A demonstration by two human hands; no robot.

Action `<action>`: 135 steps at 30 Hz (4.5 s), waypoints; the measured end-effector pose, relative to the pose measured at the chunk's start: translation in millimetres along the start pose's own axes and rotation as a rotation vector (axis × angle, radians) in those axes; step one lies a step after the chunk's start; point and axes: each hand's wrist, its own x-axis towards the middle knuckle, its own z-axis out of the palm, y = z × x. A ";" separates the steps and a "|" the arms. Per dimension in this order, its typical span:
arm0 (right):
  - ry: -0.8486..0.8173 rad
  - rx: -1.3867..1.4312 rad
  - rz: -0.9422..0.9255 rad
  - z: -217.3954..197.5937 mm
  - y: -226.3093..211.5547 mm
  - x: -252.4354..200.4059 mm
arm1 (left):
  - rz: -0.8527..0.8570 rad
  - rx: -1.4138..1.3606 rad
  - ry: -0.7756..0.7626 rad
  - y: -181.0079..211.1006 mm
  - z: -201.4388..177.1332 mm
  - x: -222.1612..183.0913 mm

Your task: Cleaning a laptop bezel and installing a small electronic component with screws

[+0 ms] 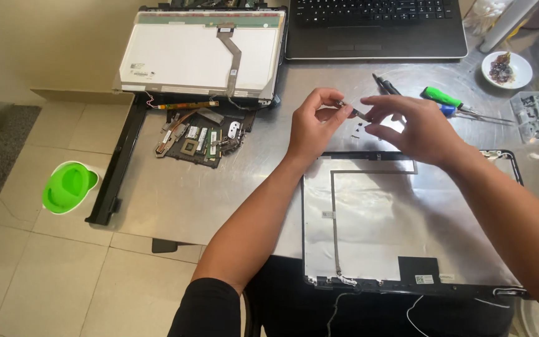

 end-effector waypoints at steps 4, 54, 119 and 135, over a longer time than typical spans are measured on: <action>0.183 -0.088 0.010 17.4 8.9 -7.8 | 0.041 -0.125 -0.094 -12.1 -1.7 -2.1; 0.040 0.048 0.163 -29.1 27.5 -79.8 | 0.411 0.637 -0.369 -0.8 22.7 -19.1; 0.014 -0.018 0.086 -40.7 54.9 -91.3 | 0.408 0.639 -0.384 7.3 38.4 -20.5; -0.164 -0.003 0.100 -32.8 58.8 -87.6 | 0.585 0.896 -0.418 -6.8 47.2 -21.9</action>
